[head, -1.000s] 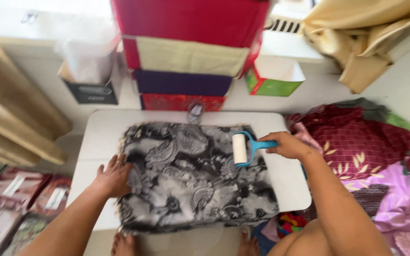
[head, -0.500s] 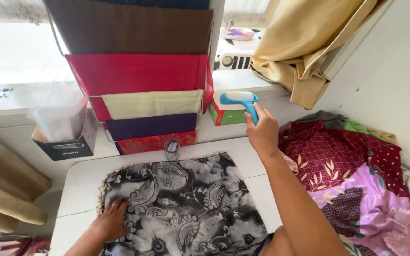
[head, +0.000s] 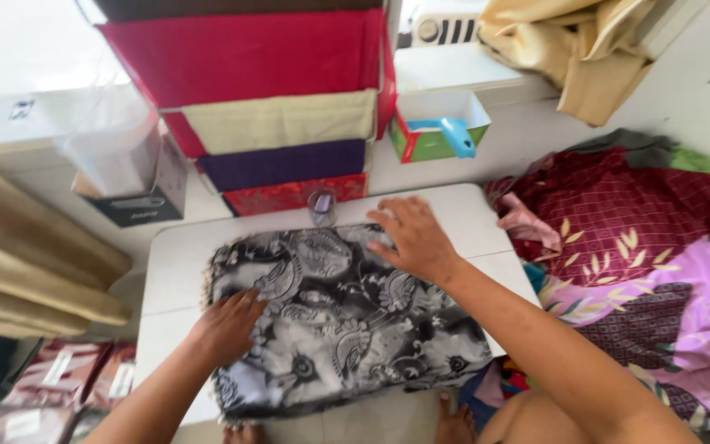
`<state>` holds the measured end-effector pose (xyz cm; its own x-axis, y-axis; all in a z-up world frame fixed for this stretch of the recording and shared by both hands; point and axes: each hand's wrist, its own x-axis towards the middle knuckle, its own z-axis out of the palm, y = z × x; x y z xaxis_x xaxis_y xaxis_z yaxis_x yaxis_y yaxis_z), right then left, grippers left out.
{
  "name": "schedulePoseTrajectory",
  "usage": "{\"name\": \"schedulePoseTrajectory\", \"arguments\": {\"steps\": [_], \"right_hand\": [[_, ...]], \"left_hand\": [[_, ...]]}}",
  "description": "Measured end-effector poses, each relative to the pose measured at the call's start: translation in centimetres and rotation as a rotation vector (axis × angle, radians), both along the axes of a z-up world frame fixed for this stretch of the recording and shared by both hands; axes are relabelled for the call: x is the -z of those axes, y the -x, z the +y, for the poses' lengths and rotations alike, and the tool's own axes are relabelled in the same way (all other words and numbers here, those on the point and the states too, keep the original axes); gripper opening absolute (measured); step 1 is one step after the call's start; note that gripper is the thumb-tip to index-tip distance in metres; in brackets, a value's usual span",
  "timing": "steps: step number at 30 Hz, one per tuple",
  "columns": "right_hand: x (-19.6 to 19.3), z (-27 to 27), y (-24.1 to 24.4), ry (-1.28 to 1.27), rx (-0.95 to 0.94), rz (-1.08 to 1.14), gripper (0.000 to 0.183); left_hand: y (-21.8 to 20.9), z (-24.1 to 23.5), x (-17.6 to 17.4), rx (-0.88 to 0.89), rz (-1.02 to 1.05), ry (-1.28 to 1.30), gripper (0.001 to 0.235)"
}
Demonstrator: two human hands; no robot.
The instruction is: The person unfolds a patterned scarf on a white table and uses a lint roller to clean the fabric. They roll the tool back and forth over the surface, folding the scarf to clean different sections.
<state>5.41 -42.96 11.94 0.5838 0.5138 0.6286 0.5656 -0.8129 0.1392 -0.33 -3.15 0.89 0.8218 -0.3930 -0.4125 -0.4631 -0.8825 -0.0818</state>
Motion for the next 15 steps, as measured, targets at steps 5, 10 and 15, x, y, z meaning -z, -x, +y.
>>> {"name": "schedulePoseTrajectory", "arguments": {"steps": [5, 10, 15], "right_hand": [[12.9, -2.9, 1.1, 0.251, 0.139, 0.608, 0.083], [16.8, -5.2, 4.8, -0.042, 0.291, 0.472, 0.079], [15.8, -6.9, 5.1, -0.045, 0.332, 0.619, 0.083]], "left_hand": [[1.1, -3.7, 3.1, -0.202, -0.304, 0.125, 0.072], [6.6, -7.8, 1.6, -0.407, -0.346, 0.375, 0.087], [5.8, -7.4, 2.5, -0.384, -0.422, 0.458, 0.081]]}}
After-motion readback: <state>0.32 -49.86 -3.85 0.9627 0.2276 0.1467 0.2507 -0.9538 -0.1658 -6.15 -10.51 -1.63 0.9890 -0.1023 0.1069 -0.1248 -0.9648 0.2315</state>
